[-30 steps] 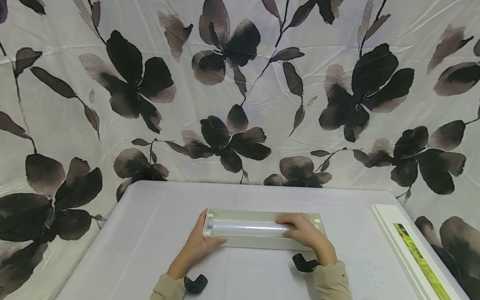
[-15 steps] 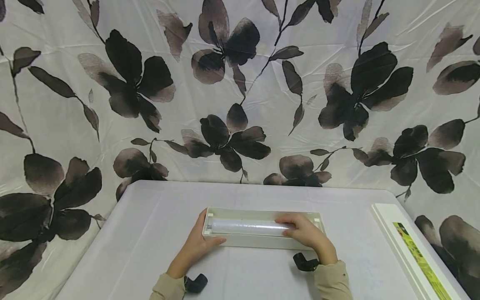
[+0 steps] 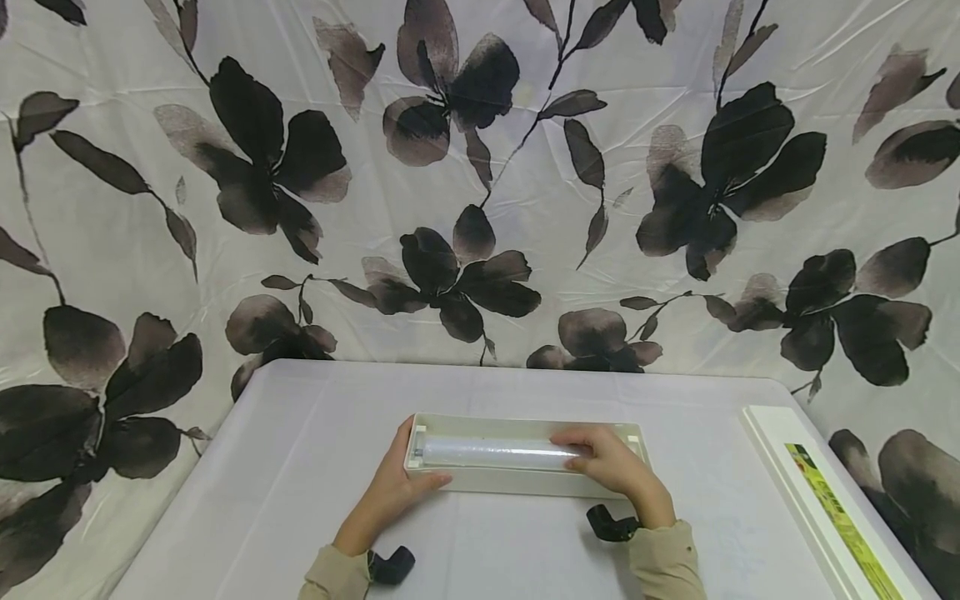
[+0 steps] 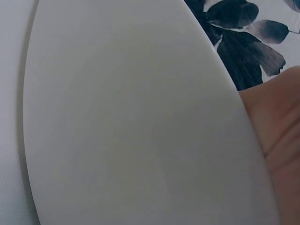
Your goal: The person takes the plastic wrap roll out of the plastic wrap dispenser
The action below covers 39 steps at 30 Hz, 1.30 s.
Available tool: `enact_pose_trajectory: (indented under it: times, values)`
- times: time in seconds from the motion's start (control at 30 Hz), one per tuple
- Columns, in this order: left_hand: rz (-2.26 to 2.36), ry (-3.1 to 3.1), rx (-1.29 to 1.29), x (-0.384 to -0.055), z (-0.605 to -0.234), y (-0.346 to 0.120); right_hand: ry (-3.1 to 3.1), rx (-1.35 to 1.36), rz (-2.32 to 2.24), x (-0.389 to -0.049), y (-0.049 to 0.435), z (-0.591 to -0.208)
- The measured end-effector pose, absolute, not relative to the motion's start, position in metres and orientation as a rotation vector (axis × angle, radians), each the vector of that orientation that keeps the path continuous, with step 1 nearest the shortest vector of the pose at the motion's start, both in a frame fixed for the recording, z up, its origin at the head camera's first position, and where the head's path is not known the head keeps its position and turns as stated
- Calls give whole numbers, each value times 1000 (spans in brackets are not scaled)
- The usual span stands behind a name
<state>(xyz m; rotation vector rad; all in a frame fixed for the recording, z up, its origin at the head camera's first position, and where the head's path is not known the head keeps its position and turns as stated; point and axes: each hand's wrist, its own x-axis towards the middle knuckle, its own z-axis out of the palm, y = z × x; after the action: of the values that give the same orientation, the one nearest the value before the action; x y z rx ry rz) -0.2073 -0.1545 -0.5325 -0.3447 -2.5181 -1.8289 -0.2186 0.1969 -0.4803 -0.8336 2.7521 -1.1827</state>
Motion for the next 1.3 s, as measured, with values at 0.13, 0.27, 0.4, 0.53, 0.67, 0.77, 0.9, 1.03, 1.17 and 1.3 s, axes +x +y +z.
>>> enact_pose_trajectory:
  times: [0.13, 0.27, 0.4, 0.53, 0.67, 0.77, 0.9, 1.03, 1.17, 1.3]
  values:
    - [-1829, -2518, -347, -207, -531, -154, 2754, -846, -1181, -219, 197, -481]
    - [-1823, -2520, -350, -208, -532, -155, 2759, -856, -1177, -219, 197, -481]
    - [-1822, -2523, -348, -207, -533, -156, 2773, -875, -1172, -219, 197, -481]
    - [-1811, -2529, -360, -207, -532, -156, 2784, -892, -1165, -218, 197, -481]
    - [-1810, -2534, -369, -207, -532, -156, 2775, -912, -1172, -218, 198, -480]
    - [-1802, -2535, -375, -208, -532, -156, 2776, -920, -1172, -218, 198, -479]
    - [-1807, -2526, -376, -208, -533, -156, 2783, -930, -1167, -218, 197, -477]
    - [-1811, -2522, -381, -208, -533, -156, 2803, -922, -1163, -215, 197, -474]
    - [-1809, -2520, -384, -208, -532, -156, 2825, -918, -1166, -213, 197, -471]
    - [-1820, -2515, -377, -208, -533, -156, 2844, -897, -1154, -212, 196, -468]
